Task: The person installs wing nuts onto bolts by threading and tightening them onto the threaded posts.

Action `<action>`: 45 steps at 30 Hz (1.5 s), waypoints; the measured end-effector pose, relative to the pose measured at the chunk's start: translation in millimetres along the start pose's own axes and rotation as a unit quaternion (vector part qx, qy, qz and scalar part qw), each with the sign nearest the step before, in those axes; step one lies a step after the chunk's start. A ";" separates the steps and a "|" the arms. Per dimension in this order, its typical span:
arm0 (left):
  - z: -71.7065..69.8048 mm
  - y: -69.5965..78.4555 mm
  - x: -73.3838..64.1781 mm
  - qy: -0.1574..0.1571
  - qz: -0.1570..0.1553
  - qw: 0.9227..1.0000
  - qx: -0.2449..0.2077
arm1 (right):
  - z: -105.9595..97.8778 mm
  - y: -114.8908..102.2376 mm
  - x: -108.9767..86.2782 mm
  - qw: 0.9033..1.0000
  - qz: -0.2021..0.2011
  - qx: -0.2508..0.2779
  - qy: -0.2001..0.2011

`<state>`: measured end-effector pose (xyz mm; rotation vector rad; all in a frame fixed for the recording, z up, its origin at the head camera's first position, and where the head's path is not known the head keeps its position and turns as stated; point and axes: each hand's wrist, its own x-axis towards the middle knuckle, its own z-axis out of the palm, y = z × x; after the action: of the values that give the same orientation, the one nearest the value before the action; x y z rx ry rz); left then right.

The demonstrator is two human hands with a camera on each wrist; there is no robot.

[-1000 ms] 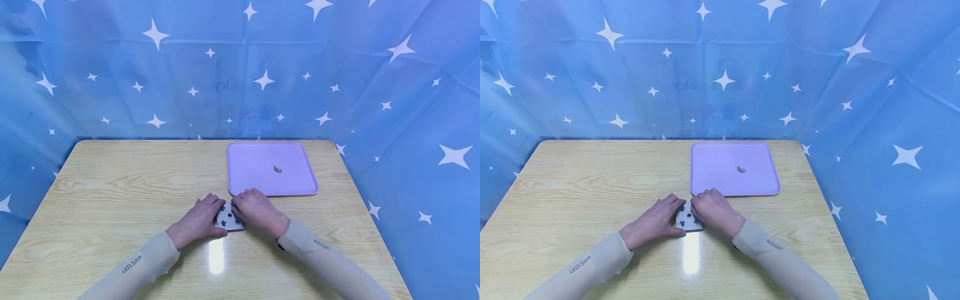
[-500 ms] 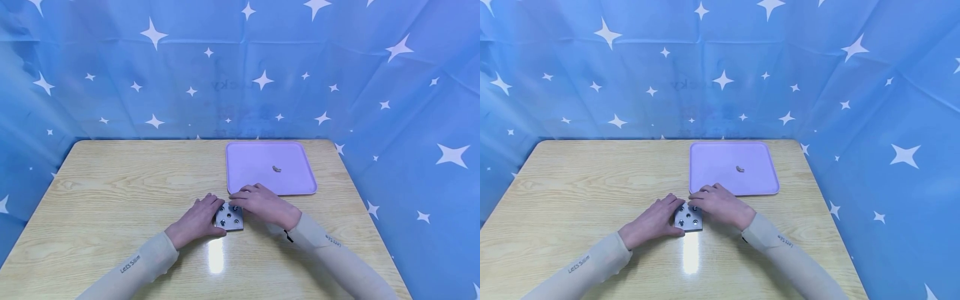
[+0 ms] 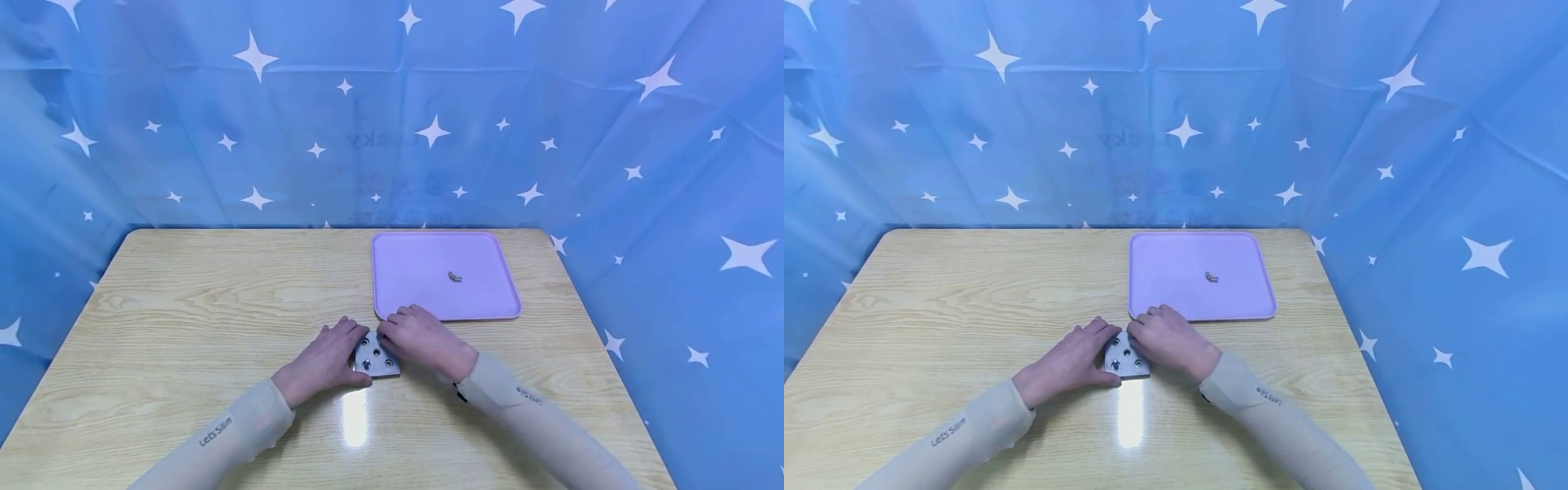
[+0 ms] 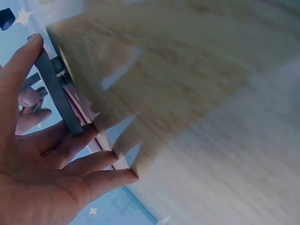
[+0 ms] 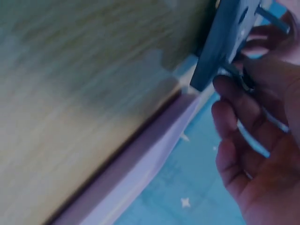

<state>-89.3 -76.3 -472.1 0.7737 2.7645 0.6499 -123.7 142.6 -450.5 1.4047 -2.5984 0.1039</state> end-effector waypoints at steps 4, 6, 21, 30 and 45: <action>1.7 -0.1 0.5 0.006 0.007 1.000 -0.001 | 6.3 -8.0 1.3 0.999 0.035 -0.001 0.024; 2.0 -0.1 0.6 0.008 0.008 1.000 0.000 | 6.7 -10.0 0.8 0.999 0.050 0.001 0.020; 0.8 -0.5 -1.1 0.001 0.001 1.000 0.004 | -21.1 9.6 -12.0 0.996 -0.029 0.010 -0.078; -0.1 1.4 -1.5 0.005 0.005 1.000 0.001 | -7.8 3.6 -7.7 0.999 -0.024 -0.021 -0.030; 0.0 0.4 -0.2 0.010 0.008 1.000 0.001 | 3.9 -10.9 -2.5 0.994 0.098 0.042 -0.012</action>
<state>-89.0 -76.0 -471.9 0.7955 2.7793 0.6622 -113.8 138.1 -455.1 1.1786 -2.7751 0.2275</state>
